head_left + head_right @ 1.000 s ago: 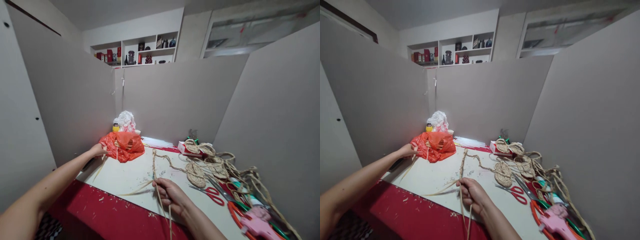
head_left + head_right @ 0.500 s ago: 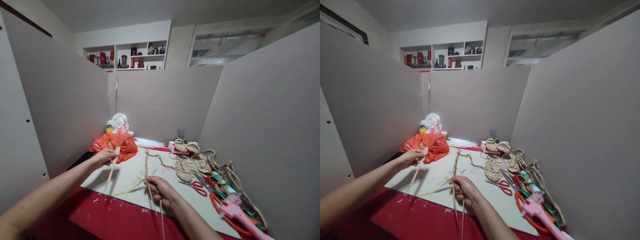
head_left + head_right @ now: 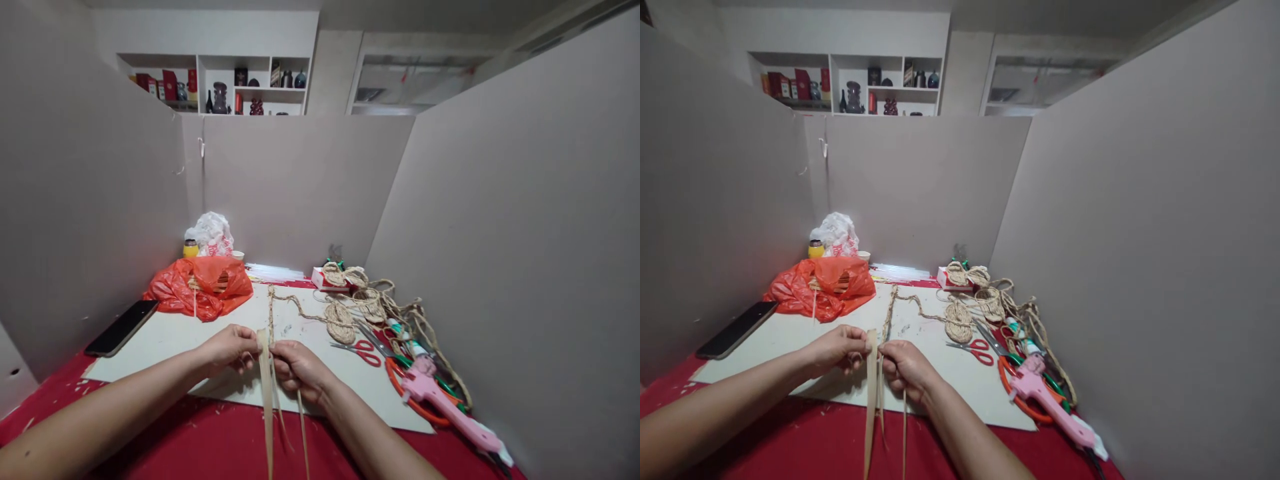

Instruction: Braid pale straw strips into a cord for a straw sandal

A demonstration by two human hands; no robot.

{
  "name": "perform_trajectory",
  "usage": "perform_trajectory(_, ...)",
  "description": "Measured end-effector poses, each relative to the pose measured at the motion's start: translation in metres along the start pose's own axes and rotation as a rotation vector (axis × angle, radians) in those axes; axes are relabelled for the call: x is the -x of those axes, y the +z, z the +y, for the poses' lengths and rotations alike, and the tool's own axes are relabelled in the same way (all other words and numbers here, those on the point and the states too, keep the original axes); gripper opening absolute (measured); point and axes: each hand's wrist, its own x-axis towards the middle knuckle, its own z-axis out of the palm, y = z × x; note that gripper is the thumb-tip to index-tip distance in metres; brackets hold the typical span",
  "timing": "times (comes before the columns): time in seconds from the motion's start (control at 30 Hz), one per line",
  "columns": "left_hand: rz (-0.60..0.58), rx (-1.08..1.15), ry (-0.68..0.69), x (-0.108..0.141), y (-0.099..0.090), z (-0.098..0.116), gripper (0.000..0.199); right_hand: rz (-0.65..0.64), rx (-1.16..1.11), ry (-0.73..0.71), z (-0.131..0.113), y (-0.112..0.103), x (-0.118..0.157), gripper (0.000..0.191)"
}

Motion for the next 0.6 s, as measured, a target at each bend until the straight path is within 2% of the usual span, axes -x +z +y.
perform_trajectory(0.3,-0.107,0.016,-0.042,-0.023,-0.008,-0.013,0.020,0.058,0.059,-0.015,0.000,0.001,0.001,0.032)
perform_trajectory(0.6,-0.146,0.037,-0.079,-0.024,-0.009,-0.017,0.016,0.097,0.110,-0.004,0.003,0.001,-0.002,0.032)
